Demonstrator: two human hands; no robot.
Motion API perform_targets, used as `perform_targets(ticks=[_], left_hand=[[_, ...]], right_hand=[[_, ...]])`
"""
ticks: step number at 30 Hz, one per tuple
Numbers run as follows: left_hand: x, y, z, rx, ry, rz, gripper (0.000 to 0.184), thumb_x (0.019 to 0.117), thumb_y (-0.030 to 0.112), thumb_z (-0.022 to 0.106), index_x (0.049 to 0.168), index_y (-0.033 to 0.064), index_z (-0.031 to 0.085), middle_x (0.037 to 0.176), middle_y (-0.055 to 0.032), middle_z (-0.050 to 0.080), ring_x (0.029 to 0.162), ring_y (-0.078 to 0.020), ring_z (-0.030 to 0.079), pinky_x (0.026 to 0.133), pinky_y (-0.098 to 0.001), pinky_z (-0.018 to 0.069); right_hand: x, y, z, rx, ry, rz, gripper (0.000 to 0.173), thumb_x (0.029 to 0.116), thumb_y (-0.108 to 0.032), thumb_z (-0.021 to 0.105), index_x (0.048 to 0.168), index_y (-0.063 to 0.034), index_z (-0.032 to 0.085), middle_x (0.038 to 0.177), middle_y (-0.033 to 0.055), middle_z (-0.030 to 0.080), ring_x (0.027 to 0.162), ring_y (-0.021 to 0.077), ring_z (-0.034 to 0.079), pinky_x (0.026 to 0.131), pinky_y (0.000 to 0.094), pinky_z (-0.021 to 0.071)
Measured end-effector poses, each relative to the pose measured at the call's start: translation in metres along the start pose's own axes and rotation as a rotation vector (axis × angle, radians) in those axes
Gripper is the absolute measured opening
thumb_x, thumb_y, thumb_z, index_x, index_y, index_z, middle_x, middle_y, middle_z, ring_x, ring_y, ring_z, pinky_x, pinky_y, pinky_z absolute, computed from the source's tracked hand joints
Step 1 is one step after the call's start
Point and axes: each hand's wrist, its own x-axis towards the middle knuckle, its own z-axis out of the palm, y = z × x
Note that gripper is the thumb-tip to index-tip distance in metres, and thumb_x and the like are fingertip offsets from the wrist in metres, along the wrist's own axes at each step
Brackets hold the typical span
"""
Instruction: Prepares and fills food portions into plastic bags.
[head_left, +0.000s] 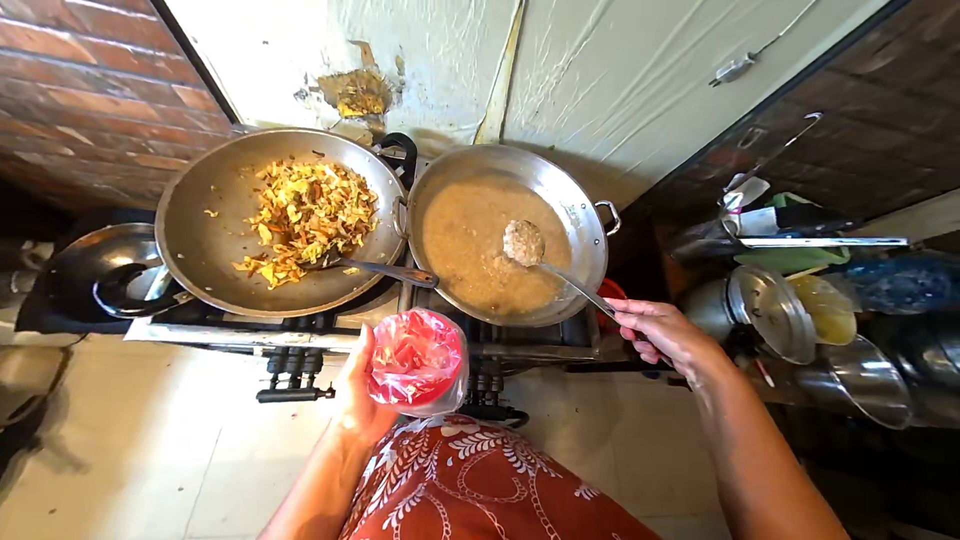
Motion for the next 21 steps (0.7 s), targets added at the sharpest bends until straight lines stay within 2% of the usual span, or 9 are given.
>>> perform_targets(ticks=[2,5,9,14,17,21], left_hand=[[0.008,0.001,0.011,0.044,0.016,-0.016,0.055,0.1092,0.047,0.026,0.123,0.0064,0.061,0.111,-0.0164,0.071,0.105,-0.0260,0.071,0.092,-0.0457,0.0598],[0.022,-0.002,0.028,0.067,0.023,-0.065,0.058,0.1083,0.051,0.026,0.121,0.0064,0.061,0.108,-0.0162,0.071,0.103,-0.0263,0.071,0.090,-0.0460,0.0596],[0.046,-0.013,0.056,0.130,0.070,-0.115,0.066,0.1067,0.059,0.022,0.123,0.0079,0.060,0.104,-0.0149,0.071,0.098,-0.0259,0.071,0.085,-0.0457,0.0601],[0.082,-0.036,0.075,0.156,0.058,-0.121,0.069,0.1048,0.064,0.023,0.127,0.0105,0.060,0.108,-0.0152,0.070,0.098,-0.0276,0.070,0.084,-0.0478,0.0593],[0.105,-0.050,0.084,0.199,0.124,-0.145,0.070,0.1034,0.067,0.023,0.129,0.0128,0.060,0.107,-0.0160,0.070,0.095,-0.0298,0.070,0.077,-0.0492,0.0599],[0.137,-0.070,0.090,0.269,0.162,-0.172,0.076,0.1004,0.073,0.020,0.127,0.0145,0.062,0.104,-0.0151,0.071,0.088,-0.0290,0.071,0.068,-0.0461,0.0592]], right_hand=[[-0.002,-0.001,-0.003,-0.056,-0.014,-0.019,0.038,0.1068,-0.016,0.052,0.145,-0.0136,0.058,0.076,0.0007,0.056,0.048,0.0068,0.044,0.043,0.0202,0.0380],[-0.004,-0.003,-0.003,-0.166,-0.031,-0.022,0.040,0.1051,-0.018,0.058,0.144,-0.0128,0.058,0.080,0.0021,0.057,0.050,0.0065,0.043,0.044,0.0207,0.0368],[-0.002,-0.001,-0.006,-0.250,-0.051,0.008,0.040,0.1057,-0.017,0.057,0.146,-0.0143,0.057,0.085,0.0036,0.058,0.051,0.0072,0.042,0.045,0.0223,0.0358],[-0.020,-0.005,-0.025,-0.194,0.027,-0.022,0.041,0.1055,-0.017,0.057,0.147,-0.0171,0.057,0.081,0.0023,0.057,0.050,0.0073,0.042,0.044,0.0223,0.0365],[-0.043,-0.014,-0.040,-0.153,0.094,-0.071,0.043,0.1055,-0.016,0.057,0.148,-0.0151,0.056,0.079,0.0019,0.056,0.048,0.0068,0.041,0.042,0.0216,0.0351],[-0.075,-0.020,-0.053,-0.104,0.163,-0.173,0.042,0.1046,-0.015,0.057,0.147,-0.0143,0.057,0.077,0.0009,0.059,0.047,0.0061,0.043,0.041,0.0200,0.0353]])
